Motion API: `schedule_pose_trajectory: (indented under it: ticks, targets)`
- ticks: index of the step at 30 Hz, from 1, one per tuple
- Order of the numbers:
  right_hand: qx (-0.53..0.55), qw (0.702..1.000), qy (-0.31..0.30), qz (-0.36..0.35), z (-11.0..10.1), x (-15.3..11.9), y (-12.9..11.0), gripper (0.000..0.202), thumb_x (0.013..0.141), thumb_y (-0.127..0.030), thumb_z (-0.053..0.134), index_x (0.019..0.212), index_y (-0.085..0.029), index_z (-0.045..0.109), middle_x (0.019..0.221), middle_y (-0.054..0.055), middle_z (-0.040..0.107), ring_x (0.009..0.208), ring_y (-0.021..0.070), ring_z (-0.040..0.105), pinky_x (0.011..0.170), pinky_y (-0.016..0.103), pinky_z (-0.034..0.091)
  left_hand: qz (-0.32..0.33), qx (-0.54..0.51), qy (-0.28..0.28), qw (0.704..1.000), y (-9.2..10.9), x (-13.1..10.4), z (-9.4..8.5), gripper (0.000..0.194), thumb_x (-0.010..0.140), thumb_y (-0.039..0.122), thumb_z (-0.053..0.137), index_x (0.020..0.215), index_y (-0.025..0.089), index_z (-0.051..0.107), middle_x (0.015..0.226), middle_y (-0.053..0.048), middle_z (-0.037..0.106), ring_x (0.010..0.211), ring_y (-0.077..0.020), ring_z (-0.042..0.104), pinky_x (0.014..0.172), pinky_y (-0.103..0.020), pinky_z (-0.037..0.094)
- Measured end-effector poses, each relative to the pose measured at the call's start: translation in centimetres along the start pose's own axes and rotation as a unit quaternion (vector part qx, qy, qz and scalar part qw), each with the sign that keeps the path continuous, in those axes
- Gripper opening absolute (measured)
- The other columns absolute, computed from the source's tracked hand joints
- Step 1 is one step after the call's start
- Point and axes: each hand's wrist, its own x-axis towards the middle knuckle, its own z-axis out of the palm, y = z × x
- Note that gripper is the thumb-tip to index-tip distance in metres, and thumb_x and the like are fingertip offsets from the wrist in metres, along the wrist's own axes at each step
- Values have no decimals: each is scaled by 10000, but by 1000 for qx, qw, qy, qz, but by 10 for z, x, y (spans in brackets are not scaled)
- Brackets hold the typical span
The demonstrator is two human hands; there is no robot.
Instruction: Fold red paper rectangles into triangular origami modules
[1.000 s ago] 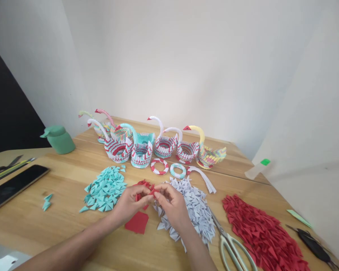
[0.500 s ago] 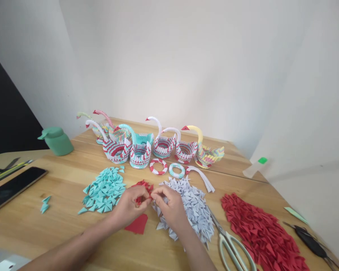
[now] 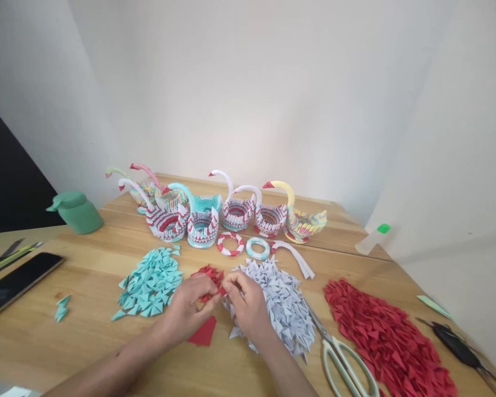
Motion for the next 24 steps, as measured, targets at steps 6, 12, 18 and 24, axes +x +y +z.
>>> schedule_pose_trajectory:
  ticks: [6,12,18,24]
  targets:
    - [-10,1000,20,-17,-1,-2,-1,171,897,-297,521,823,-199,639,731,-6,630,672,136,571,652,228,424,-117,-109,-32,987,0,2,-4,202,839,231,533,662,151,586,627,-11,599,610,-133,529,597,-224,381]
    - [32,999,19,0,-4,0,-3,101,845,-266,594,818,-198,665,746,4,670,690,149,611,657,233,463,-158,-206,-3,966,-1,4,-4,237,821,306,607,653,139,608,615,-13,603,611,-130,532,618,-232,392]
    - [17,999,31,-37,-4,0,-1,63,833,-204,607,825,-200,669,742,6,678,682,149,631,656,239,494,-262,-491,-76,827,-14,4,3,300,787,424,692,818,135,618,755,-52,694,686,-144,627,663,-249,444]
    - [-89,972,86,-198,-7,3,5,211,858,-139,597,1027,-240,673,998,62,664,887,186,636,775,313,522,-300,-560,-38,771,-12,7,2,368,645,387,828,803,137,608,735,-52,712,670,-152,658,669,-263,477]
